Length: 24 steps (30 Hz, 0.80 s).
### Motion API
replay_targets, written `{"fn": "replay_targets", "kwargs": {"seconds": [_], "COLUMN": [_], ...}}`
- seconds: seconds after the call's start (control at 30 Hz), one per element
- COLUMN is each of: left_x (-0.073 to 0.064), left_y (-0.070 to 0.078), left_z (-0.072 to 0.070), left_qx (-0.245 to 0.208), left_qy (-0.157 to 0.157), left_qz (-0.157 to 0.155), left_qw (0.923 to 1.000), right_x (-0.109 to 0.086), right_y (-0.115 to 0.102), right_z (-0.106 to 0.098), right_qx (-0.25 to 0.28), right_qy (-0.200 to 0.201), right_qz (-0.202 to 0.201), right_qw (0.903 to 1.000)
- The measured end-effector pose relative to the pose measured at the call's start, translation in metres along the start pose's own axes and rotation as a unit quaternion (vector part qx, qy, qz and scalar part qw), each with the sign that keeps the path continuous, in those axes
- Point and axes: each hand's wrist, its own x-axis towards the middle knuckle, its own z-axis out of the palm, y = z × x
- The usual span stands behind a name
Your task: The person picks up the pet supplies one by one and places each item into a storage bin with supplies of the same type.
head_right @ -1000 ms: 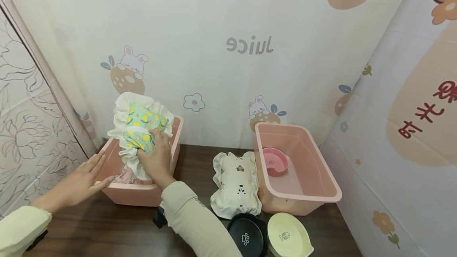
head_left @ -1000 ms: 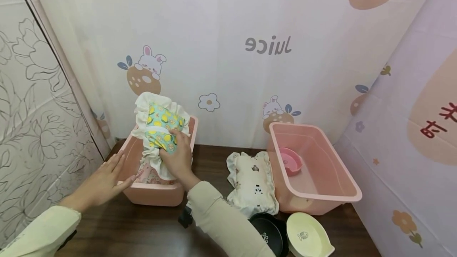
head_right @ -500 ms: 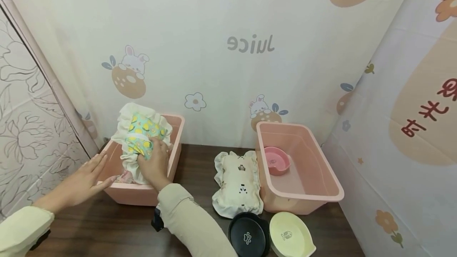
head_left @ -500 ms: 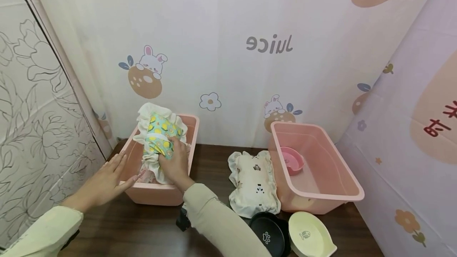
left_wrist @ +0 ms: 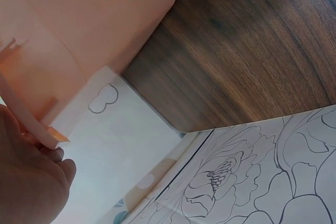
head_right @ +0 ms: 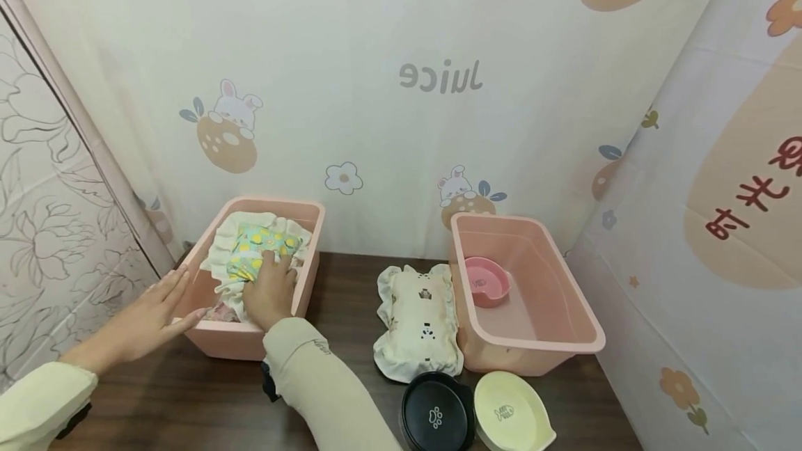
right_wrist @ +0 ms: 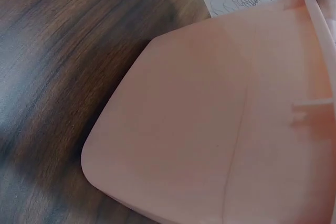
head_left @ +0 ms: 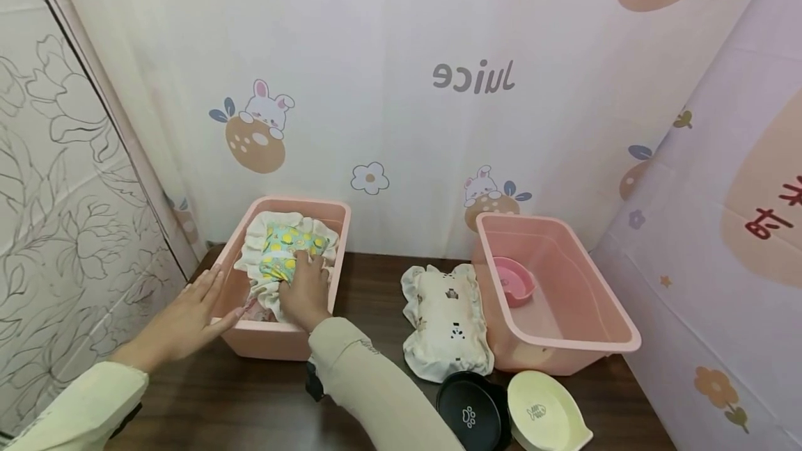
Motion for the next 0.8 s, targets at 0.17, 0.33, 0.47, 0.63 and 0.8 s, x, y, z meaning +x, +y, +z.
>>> {"fn": "replay_targets", "kwargs": {"seconds": [0.17,0.33,0.47,0.63,0.8], "left_x": [0.0000,-0.0002,-0.0007,-0.0009,-0.0005], "left_y": [-0.0002,-0.0012,-0.0011,0.0003,0.0010], "left_z": [0.0007,0.0015,0.0008,-0.0003,-0.0005], "left_qx": [0.001,0.004,0.003,0.009,0.004], "left_qy": [0.005,0.008,0.007,0.007,0.008], "left_qz": [0.000,0.005,0.005,0.001,0.007], "left_qw": [1.0000,0.9999,1.0000,0.9999,0.9999], "right_x": [0.0010,0.0016,0.0017,0.0023,0.0037], "right_y": [0.0004,0.0001,0.0002,0.0011,0.0023], "right_z": [0.0012,0.0027,0.0041,0.0051,0.0047], "right_qx": [-0.014,-0.054,-0.080,-0.082,-0.082], "right_qy": [-0.015,-0.039,-0.050,-0.053,-0.060], "right_qz": [0.010,0.010,0.004,0.003,0.010], "right_qw": [0.9997,0.9978,0.9955,0.9952,0.9947]}}
